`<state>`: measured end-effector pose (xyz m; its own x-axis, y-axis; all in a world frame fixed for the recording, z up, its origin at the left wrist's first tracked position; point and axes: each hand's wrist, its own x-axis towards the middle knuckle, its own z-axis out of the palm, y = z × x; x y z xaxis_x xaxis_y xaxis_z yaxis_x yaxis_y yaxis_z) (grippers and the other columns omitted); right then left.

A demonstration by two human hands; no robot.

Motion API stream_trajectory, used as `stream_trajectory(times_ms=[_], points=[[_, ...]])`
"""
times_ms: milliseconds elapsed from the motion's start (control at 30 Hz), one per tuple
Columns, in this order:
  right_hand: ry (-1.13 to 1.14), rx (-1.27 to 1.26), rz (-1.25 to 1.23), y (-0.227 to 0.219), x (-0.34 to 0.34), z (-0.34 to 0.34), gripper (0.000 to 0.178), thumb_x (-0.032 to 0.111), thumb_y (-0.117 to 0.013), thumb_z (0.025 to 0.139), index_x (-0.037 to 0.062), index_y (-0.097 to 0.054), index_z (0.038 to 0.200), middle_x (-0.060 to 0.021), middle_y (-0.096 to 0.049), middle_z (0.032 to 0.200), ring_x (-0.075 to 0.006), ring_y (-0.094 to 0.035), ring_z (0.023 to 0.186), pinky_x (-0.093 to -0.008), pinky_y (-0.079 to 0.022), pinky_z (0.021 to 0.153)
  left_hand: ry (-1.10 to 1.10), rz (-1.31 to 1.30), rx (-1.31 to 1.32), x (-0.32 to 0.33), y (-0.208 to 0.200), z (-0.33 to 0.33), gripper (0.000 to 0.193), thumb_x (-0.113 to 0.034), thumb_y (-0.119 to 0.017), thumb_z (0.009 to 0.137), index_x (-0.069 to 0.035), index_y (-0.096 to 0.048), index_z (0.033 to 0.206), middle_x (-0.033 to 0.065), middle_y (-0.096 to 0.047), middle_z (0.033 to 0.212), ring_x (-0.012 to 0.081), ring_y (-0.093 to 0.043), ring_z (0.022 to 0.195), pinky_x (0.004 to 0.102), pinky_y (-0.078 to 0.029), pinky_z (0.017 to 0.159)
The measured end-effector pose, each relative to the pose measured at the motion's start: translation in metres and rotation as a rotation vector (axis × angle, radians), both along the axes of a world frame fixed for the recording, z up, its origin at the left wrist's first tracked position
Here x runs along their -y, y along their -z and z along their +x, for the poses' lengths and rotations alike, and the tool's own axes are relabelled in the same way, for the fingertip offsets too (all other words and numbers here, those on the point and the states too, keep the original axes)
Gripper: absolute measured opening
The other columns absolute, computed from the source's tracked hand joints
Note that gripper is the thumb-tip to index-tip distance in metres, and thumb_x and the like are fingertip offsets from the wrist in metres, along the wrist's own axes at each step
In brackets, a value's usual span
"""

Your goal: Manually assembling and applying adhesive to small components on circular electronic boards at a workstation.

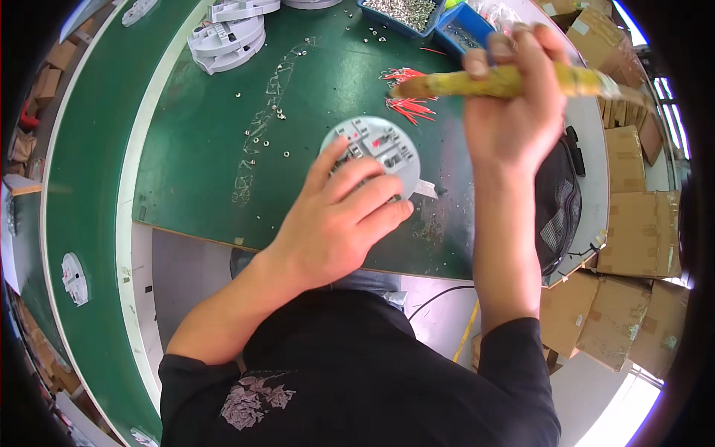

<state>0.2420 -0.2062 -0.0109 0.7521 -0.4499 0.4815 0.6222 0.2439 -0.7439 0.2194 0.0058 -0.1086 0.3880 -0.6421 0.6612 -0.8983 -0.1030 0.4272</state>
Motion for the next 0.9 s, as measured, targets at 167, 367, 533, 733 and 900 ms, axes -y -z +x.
stream_trajectory(times_ms=[167, 367, 533, 733, 900], points=[[-0.115, -0.13, 0.125, 0.025, -0.059, 0.035, 0.012, 0.004, -0.059, 0.097, 0.011, -0.06, 0.106, -0.0028, -0.057, 0.091, -0.0136, -0.052, 0.079, -0.0322, -0.045, 0.065, 0.006, 0.176, -0.113, -0.011, 0.0, -0.01, 0.018, -0.012, -0.064, 0.083, -0.009, -0.071, 0.099, 0.0024, -0.064, 0.113, 0.0234, -0.058, 0.112, 0.0572, -0.038, 0.113], [-0.169, -0.22, 0.185, 0.042, -0.085, 0.049, 0.017, 0.002, -0.06, 0.096, 0.0099, -0.057, 0.111, -0.0031, -0.055, 0.085, -0.0138, -0.053, 0.073, -0.032, -0.048, 0.061, -0.018, 0.001, -0.151, -0.018, 0.002, -0.006, 0.019, -0.008, -0.07, 0.077, -0.008, -0.07, 0.096, 0.0051, -0.065, 0.11, 0.0253, -0.061, 0.108, 0.053, -0.046, 0.106], [-0.19, -0.25, 0.196, 0.046, -0.092, 0.052, 0.016, 0.002, -0.06, 0.096, 0.0095, -0.057, 0.11, -0.0034, -0.056, 0.086, -0.0138, -0.054, 0.073, -0.0318, -0.048, 0.062, -0.11, -0.222, -0.301, -0.04, -0.004, 0.005, 0.03, 0.003, -0.076, 0.069, -0.007, -0.069, 0.096, 0.0101, -0.066, 0.108, 0.0272, -0.065, 0.101, 0.0431, -0.055, 0.087], [-0.267, -0.12, 0.259, 0.034, -0.059, 0.03, 0.012, 0.005, -0.059, 0.098, 0.013, -0.059, 0.107, -0.0029, -0.056, 0.093, -0.0141, -0.051, 0.079, -0.0322, -0.045, 0.064, -0.366, -0.348, -0.679, -0.051, -0.011, 0.036, 0.034, 0.006, -0.072, 0.081, -0.003, -0.065, 0.112, 0.0101, -0.069, 0.107, 0.024, -0.068, 0.099, 0.0329, -0.054, 0.078], [-0.376, -0.075, 0.308, 0.034, -0.052, 0.018, 0.013, 0.006, -0.057, 0.098, 0.0162, -0.061, 0.105, -0.0027, -0.058, 0.1, -0.0147, -0.049, 0.082, -0.0318, -0.044, 0.065, -0.3, -0.268, -0.612, -0.045, -0.007, 0.044, 0.038, 0.008, -0.071, 0.083, -0.002, -0.062, 0.118, 0.0116, -0.073, 0.105, 0.0231, -0.072, 0.093, 0.0323, -0.056, 0.077]])
